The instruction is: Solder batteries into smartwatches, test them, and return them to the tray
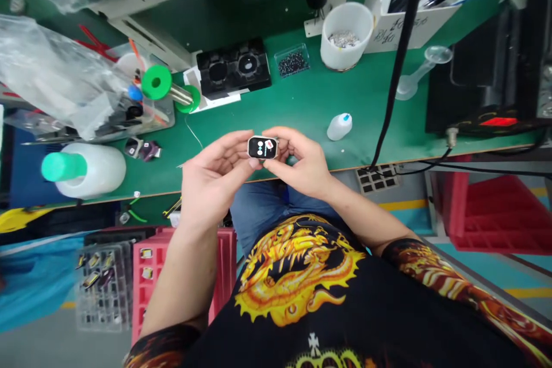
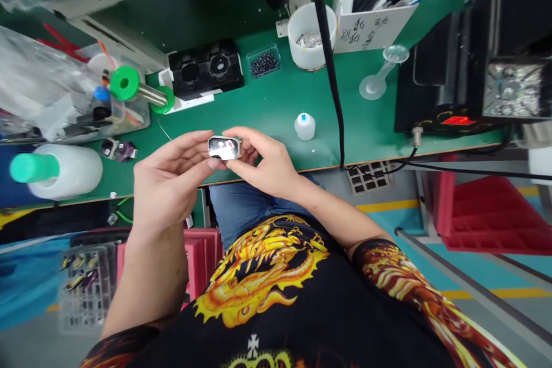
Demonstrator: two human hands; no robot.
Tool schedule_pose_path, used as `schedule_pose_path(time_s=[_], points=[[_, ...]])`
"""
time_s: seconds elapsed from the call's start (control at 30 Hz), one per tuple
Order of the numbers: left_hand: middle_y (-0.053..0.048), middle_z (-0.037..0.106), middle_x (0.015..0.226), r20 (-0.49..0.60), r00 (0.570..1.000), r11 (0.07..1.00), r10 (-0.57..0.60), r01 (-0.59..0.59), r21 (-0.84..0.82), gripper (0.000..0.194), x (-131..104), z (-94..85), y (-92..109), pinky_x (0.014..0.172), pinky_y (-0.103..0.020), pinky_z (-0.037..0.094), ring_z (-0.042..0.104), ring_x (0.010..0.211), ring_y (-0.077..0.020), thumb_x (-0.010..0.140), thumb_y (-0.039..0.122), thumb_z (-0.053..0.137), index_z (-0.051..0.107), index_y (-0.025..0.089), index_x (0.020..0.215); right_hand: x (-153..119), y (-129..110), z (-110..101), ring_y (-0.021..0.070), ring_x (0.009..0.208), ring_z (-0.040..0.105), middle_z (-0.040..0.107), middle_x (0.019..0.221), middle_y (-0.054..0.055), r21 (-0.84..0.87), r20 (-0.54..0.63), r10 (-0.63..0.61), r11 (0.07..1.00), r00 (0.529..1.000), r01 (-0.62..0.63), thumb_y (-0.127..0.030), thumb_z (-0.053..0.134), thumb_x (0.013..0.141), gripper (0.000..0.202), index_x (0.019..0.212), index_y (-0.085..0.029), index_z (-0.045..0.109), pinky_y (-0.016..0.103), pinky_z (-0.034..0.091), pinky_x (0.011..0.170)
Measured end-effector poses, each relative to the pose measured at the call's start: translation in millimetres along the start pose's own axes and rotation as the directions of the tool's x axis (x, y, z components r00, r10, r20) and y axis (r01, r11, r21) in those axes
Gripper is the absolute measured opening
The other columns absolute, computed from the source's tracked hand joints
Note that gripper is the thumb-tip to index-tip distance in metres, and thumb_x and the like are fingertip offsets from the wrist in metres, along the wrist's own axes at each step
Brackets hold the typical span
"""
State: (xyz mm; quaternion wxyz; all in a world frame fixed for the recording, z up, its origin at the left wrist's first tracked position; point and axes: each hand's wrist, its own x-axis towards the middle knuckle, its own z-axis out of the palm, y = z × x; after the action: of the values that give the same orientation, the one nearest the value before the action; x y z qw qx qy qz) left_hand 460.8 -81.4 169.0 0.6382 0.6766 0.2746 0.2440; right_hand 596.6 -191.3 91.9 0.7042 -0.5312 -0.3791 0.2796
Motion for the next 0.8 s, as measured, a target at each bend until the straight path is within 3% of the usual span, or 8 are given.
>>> schedule_pose_path(time_s=[0.27,0.57,0.8], points=[[-0.006,0.083,0.107,-0.025,1.0,0.992,0.012,-0.015,-0.127,0.045,0,1.4,-12,0.084,-0.024,0.068,0.079,0.089,-0.0143,0.082,0.012,0.095,0.081,0.021,0.124,2,3,-3,0.0108,0.08,0.06,0.062,0.095,-0.002,0.038,0.094,0.016,0.999,0.995,-0.02,-0.032,0.072,0.098,0.047,0.142,-0.022,0.059,0.025,0.055,0.072],[-0.007,0.082,0.101,-0.042,0.995,0.972,-0.09,0.078,-0.223,0.032,-2,-1.5,-14,0.072,-0.029,0.07,0.08,0.081,-0.0182,0.089,0.021,0.089,0.078,0.018,0.118,1,7,-6,0.012,0.087,0.059,0.066,0.104,0.001,0.037,0.089,0.0,0.999,0.996,-0.003,-0.031,0.072,0.101,0.042,0.142,-0.023,0.066,0.027,0.055,0.077],[-0.005,0.081,0.105,-0.029,1.0,0.991,-0.005,0.001,-0.131,0.051,-4,1.9,-21,0.082,-0.026,0.069,0.079,0.087,-0.0151,0.078,0.02,0.099,0.078,0.021,0.125,1,5,-4,0.0109,0.082,0.059,0.065,0.098,-0.001,0.088,0.13,0.037,0.995,0.991,-0.049,-0.026,0.072,0.097,0.046,0.142,-0.02,0.066,0.027,0.055,0.075]])
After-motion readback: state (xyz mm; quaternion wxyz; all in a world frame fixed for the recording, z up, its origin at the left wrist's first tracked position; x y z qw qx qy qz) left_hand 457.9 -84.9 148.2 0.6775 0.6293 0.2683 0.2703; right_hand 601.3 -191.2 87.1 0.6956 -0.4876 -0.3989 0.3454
